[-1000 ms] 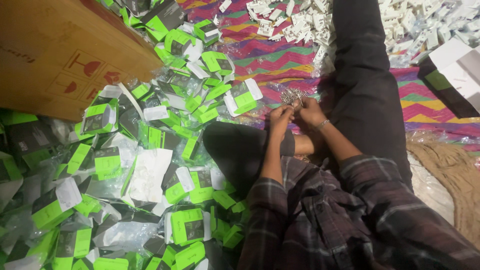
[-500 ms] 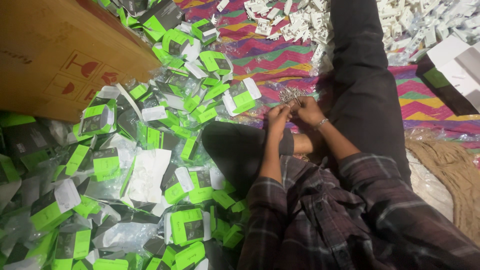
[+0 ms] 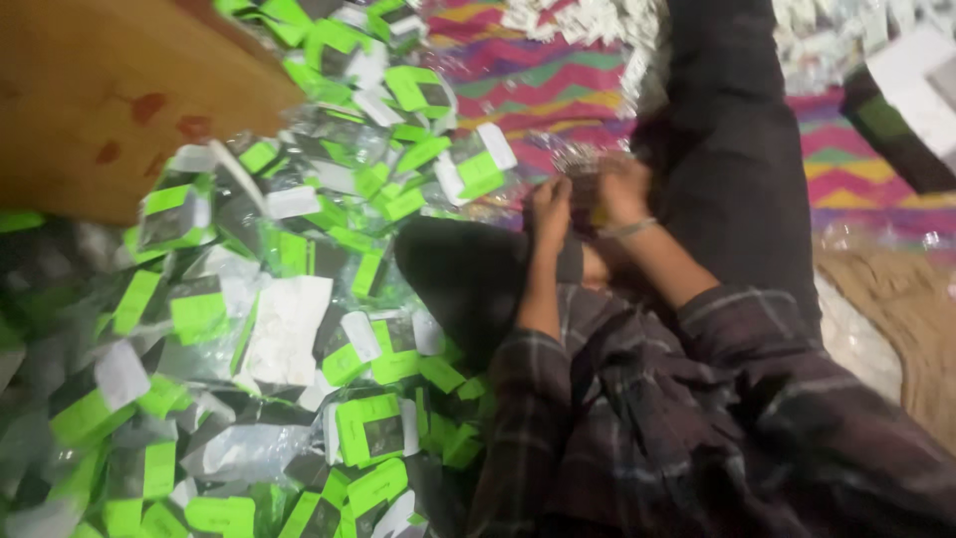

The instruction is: The person lies on a mattress on the floor surrounded by packaged boxes and assembles small silver metal parts, working on their lap. They pick pieces from a pile, fit them together by hand, and add finished pieces to an accumulating pile, occasionally handling a small yellow object.

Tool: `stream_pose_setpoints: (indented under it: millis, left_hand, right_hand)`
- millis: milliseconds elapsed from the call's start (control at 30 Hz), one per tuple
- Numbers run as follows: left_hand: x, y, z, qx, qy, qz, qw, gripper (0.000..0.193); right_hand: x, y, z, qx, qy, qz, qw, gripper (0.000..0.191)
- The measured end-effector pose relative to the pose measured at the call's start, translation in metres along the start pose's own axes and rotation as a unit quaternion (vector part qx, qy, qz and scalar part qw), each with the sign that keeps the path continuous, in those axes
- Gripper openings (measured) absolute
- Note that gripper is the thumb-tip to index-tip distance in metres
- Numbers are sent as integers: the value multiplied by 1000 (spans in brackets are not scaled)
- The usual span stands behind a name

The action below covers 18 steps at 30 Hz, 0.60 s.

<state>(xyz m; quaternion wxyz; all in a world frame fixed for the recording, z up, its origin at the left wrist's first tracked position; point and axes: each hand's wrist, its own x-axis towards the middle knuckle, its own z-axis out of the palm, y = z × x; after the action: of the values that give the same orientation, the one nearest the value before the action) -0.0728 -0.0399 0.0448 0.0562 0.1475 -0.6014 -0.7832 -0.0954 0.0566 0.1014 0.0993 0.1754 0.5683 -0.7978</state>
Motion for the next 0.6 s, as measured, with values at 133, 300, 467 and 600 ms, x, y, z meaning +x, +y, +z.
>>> stream_pose_setpoints:
  millis: [133,300,467,600]
  left_hand:
    - [1,-24,-3,-12,5,-33,999,30]
    - [8,-22,-20,-261,-8,-1,965,31]
    - [12,-17,-14,-87,113,-82,986,21]
    - [11,-16,-13,-33,109,-73,991,24]
  right_hand:
    - [-48,11,22,5,-422,-21,906,23]
    - [-24,-24,15,-314,-369,-292,825,22]
    - [9,-24,-47,-687,-158,-99,702,39]
    - [14,-2,-36,-802,-193,-42,563,37]
